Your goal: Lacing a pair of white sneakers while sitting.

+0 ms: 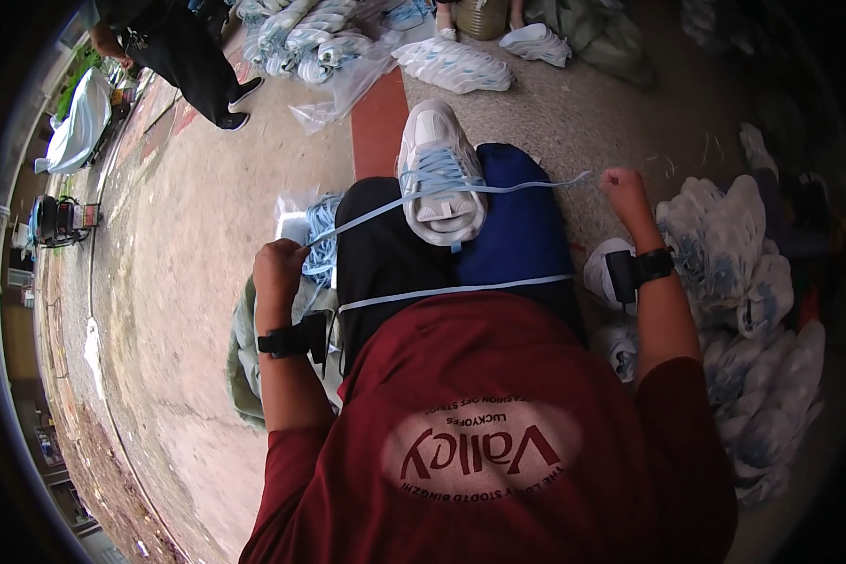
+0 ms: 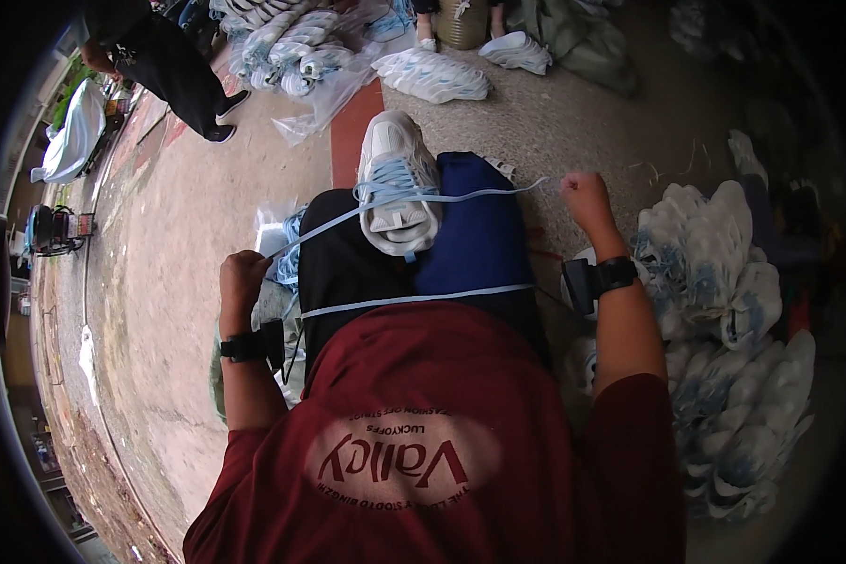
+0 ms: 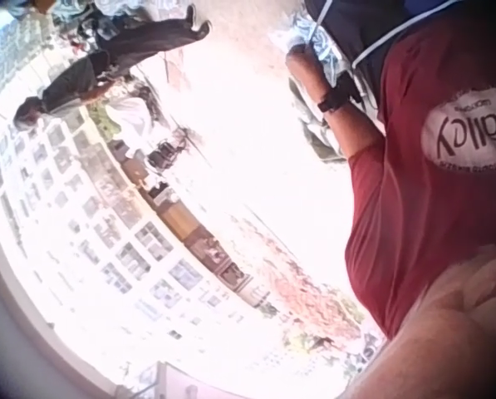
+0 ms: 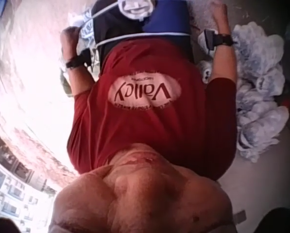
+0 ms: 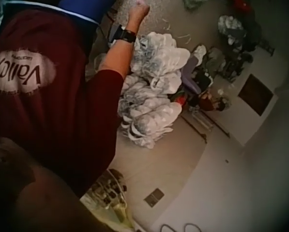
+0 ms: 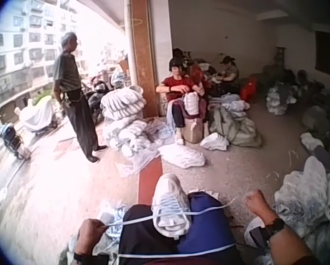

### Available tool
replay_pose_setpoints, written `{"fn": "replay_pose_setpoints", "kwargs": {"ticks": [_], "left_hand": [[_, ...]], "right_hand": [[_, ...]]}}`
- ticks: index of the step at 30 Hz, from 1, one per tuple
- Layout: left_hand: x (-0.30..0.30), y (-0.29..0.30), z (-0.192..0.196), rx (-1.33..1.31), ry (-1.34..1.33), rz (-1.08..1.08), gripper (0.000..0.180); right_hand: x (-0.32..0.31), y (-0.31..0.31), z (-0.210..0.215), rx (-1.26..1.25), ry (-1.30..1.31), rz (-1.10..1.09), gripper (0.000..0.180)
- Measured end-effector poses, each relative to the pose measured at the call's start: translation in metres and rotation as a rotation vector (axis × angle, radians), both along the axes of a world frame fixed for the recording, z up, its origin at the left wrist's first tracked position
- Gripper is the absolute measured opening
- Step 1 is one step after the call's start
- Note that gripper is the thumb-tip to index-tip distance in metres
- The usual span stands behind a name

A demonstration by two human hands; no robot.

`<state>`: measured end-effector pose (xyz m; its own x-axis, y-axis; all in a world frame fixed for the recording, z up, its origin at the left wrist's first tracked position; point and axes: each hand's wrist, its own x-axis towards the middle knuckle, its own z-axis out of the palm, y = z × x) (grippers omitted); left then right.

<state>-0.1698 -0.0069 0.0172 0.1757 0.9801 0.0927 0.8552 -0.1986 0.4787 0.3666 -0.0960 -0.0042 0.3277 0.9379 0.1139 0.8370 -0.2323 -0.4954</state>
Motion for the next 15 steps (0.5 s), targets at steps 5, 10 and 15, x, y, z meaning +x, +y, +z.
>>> {"fn": "replay_pose_setpoints", "kwargs": {"ticks": [5, 10, 15], "left_hand": [[0.011, 0.0, -0.01, -0.525, -0.592, 0.069, 0.021], [0.112, -0.008, 0.025, -0.888, -0.888, -0.381, 0.013], [0.173, 0.019, 0.024, -0.788, -0.733, -0.52, 0.015]], "right_hand": [[-0.11, 0.027, 0.036, -0.449, 1.0, 0.485, 0.018], [-0.141, 0.077, 0.009, -0.16, 0.65, 0.516, 0.021], [-0.152, 0.098, -0.018, 0.201, 0.867, 0.355, 0.019]]}}
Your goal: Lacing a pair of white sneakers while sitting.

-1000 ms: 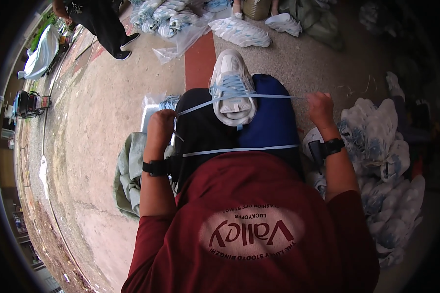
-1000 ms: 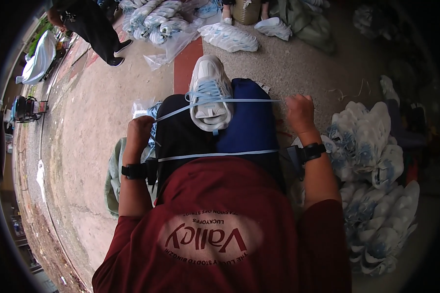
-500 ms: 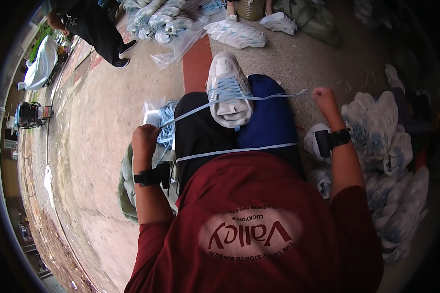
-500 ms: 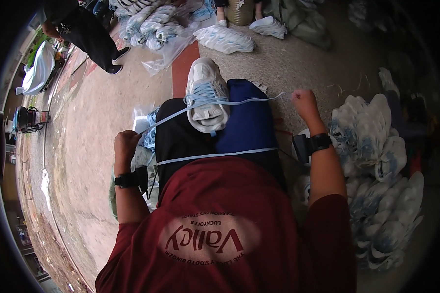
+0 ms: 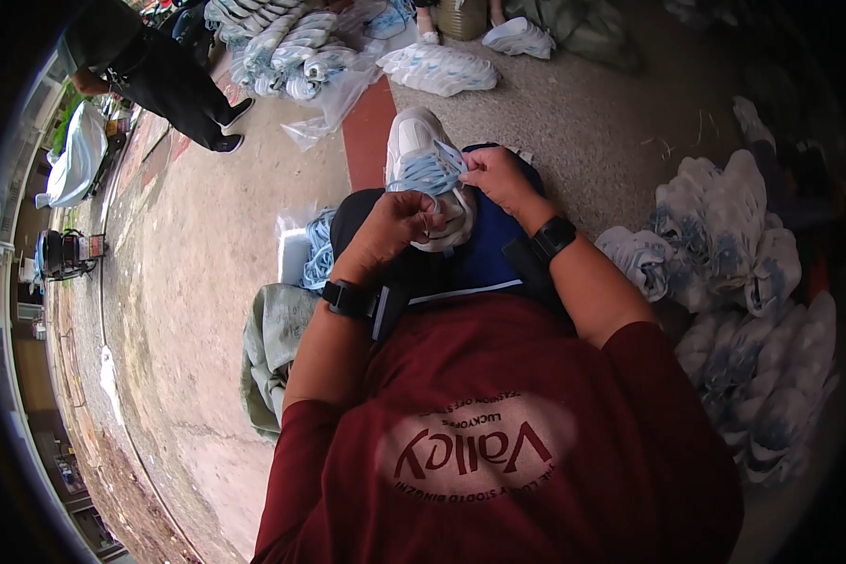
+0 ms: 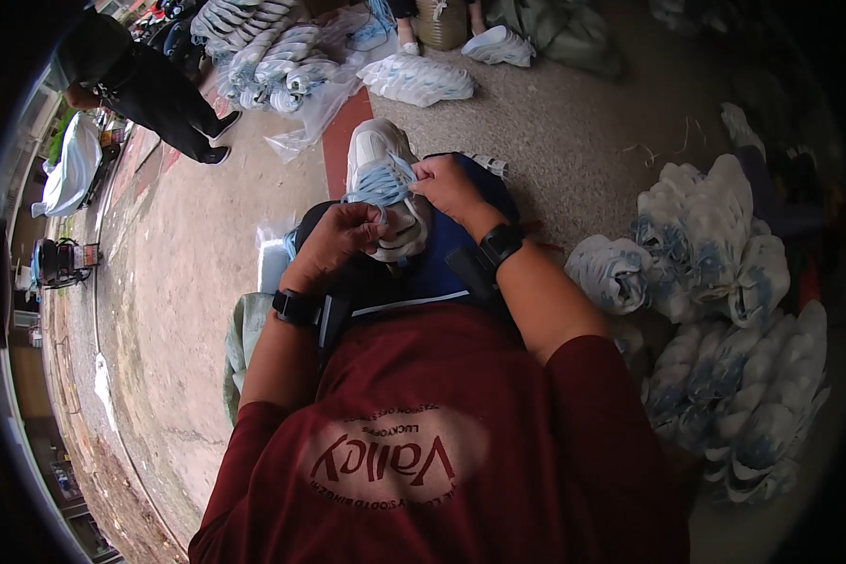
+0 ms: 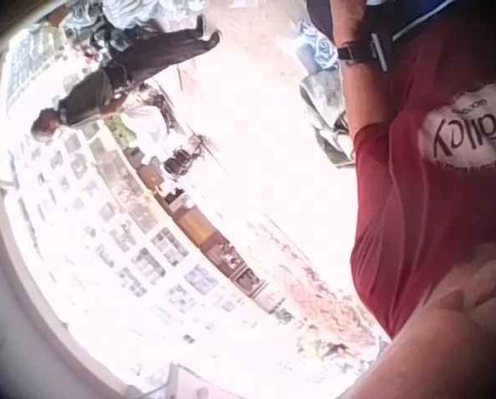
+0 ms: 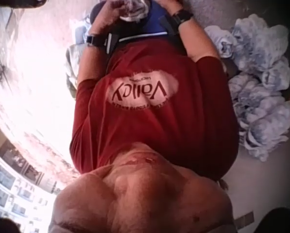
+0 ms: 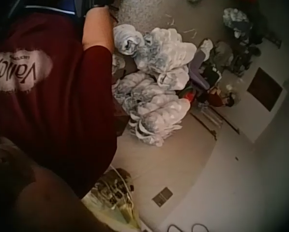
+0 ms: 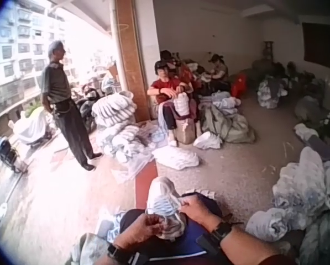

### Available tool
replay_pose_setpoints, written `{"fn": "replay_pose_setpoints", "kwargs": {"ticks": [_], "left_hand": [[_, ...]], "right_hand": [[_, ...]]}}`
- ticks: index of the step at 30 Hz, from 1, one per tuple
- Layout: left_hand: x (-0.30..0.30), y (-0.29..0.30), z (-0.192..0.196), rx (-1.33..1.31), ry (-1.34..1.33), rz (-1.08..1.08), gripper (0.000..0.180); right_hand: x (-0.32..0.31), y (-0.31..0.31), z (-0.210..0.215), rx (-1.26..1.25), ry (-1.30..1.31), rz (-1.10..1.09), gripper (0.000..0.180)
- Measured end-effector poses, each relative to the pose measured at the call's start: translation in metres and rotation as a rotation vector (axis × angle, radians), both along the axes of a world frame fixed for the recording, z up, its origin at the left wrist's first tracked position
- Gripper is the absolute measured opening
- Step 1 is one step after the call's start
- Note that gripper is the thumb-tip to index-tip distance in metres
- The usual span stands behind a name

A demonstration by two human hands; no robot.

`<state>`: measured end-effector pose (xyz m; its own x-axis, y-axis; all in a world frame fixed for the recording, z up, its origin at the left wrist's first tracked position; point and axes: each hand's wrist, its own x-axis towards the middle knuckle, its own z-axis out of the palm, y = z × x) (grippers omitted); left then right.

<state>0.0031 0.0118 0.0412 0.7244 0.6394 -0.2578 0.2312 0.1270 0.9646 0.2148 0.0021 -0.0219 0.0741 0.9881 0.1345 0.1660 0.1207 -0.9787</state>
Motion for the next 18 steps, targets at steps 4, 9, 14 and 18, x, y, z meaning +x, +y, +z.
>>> {"fn": "replay_pose_setpoints", "kwargs": {"ticks": [4, 9, 14, 18], "left_hand": [[0.007, 0.006, -0.011, 0.047, -0.074, 0.034, 0.008], [0.007, -0.011, -0.027, 0.031, -0.147, 0.133, 0.009], [0.007, -0.022, -0.021, 0.206, -0.025, 0.197, 0.01], [0.007, -0.019, -0.033, 0.221, -0.088, 0.267, 0.013]], "right_hand": [[-0.016, -0.008, -0.005, 0.197, -0.108, -0.135, 0.021], [-0.035, -0.033, -0.006, 0.159, -0.503, -0.328, 0.012], [-0.043, -0.045, 0.001, 0.276, -0.596, -0.338, 0.008], [-0.039, -0.038, -0.012, 0.191, -0.546, -0.34, 0.011]]}}
